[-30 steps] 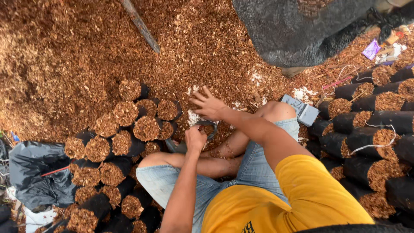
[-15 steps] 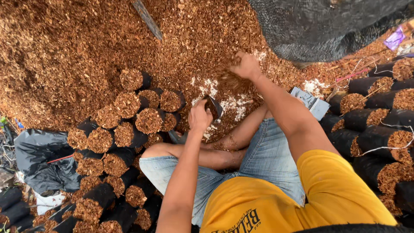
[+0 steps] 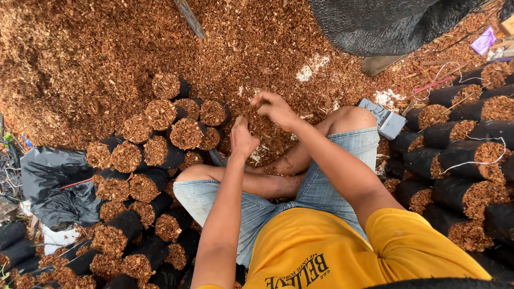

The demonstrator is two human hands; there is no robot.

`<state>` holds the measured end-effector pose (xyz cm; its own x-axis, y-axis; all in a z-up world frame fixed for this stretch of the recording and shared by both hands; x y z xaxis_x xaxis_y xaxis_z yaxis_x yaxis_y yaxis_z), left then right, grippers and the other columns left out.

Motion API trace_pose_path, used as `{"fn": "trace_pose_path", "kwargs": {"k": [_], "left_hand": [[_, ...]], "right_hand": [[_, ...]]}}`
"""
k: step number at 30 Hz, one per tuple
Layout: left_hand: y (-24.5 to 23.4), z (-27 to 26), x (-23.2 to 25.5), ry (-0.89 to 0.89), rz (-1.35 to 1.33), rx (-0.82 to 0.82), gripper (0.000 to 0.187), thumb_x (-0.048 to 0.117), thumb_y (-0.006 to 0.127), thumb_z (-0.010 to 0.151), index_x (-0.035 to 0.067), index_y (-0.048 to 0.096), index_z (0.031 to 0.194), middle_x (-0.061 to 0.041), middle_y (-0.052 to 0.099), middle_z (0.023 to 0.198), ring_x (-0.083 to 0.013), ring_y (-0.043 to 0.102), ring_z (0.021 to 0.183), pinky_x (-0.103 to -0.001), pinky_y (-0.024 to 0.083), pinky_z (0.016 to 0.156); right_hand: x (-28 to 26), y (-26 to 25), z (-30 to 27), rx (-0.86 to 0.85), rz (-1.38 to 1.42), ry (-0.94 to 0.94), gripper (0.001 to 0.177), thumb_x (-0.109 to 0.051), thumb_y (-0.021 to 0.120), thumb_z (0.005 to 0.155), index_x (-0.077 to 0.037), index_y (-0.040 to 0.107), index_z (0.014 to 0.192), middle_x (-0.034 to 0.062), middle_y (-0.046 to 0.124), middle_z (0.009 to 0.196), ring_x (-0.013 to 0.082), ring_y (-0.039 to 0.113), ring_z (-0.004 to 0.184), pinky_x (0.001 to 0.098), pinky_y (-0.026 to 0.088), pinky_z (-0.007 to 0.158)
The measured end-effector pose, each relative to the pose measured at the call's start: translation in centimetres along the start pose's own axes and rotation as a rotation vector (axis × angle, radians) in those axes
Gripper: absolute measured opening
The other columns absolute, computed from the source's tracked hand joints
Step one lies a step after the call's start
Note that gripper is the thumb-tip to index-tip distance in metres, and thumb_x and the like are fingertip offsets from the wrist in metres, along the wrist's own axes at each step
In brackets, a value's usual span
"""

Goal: The person sits cross-legged on the ground and fills black plastic nursery bags with a brown, fibrous substrate. They scoop the material by hand from a large pile and pack it into the bags, then place the filled bags in a row.

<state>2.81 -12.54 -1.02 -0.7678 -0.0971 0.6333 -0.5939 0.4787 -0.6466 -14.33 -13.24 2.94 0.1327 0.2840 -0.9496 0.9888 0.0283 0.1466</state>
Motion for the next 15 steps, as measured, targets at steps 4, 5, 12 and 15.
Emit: {"fn": "trace_pose_path", "kwargs": {"k": [4,5,12,15], "left_hand": [[-0.3,-1.4,1.2,0.068,-0.03,0.033,0.063,-0.001,0.062,0.077,-0.007,0.054,0.14,-0.024,0.052,0.141,-0.0536,0.059,0.121,-0.063,0.057,0.1],[-0.2,-1.6,1.6,0.049,-0.01,0.027,0.061,0.001,0.062,0.079,-0.003,0.057,0.139,-0.018,0.051,0.143,-0.0498,0.06,0.123,-0.06,0.056,0.104],[-2.0,-4.5,4.5,0.013,0.295,-0.002,0.046,0.01,0.063,0.091,0.011,0.063,0.137,-0.016,0.032,0.162,-0.0386,0.073,0.096,-0.055,0.059,0.094],[-3.1,-6.0,8.2,0.151,0.351,0.073,0.036,0.031,0.076,0.091,0.002,0.068,0.11,-0.024,0.031,0.155,-0.0441,0.06,0.128,-0.049,0.062,0.09]], "right_hand": [[-1.7,3.0,-1.8,-0.175,-1.098,-0.118,0.017,-0.03,0.074,0.092,-0.018,0.078,0.105,0.0194,0.044,0.137,0.0436,0.045,0.137,0.0605,0.044,0.115],[-1.7,3.7,-2.4,-0.222,-1.449,-0.011,0.015,-0.029,0.07,0.095,-0.019,0.078,0.103,0.0179,0.04,0.15,0.0467,0.033,0.146,0.0654,0.033,0.117],[-4.1,-3.5,3.0,-0.07,-1.022,0.026,0.055,-0.027,0.081,0.088,-0.021,0.062,0.139,0.0256,0.044,0.146,0.0509,0.041,0.141,0.0665,0.035,0.117],[-1.4,-5.9,3.1,-0.112,-1.471,0.228,0.09,-0.048,0.09,0.073,-0.037,0.047,0.151,0.0198,0.032,0.158,0.0493,0.038,0.143,0.0687,0.045,0.109]]}}
Point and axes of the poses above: each hand's wrist, its own z-axis towards the middle knuckle, its own y-axis out of the palm, x = y × z, the point moved 3 cm from there along z, towards the middle knuckle
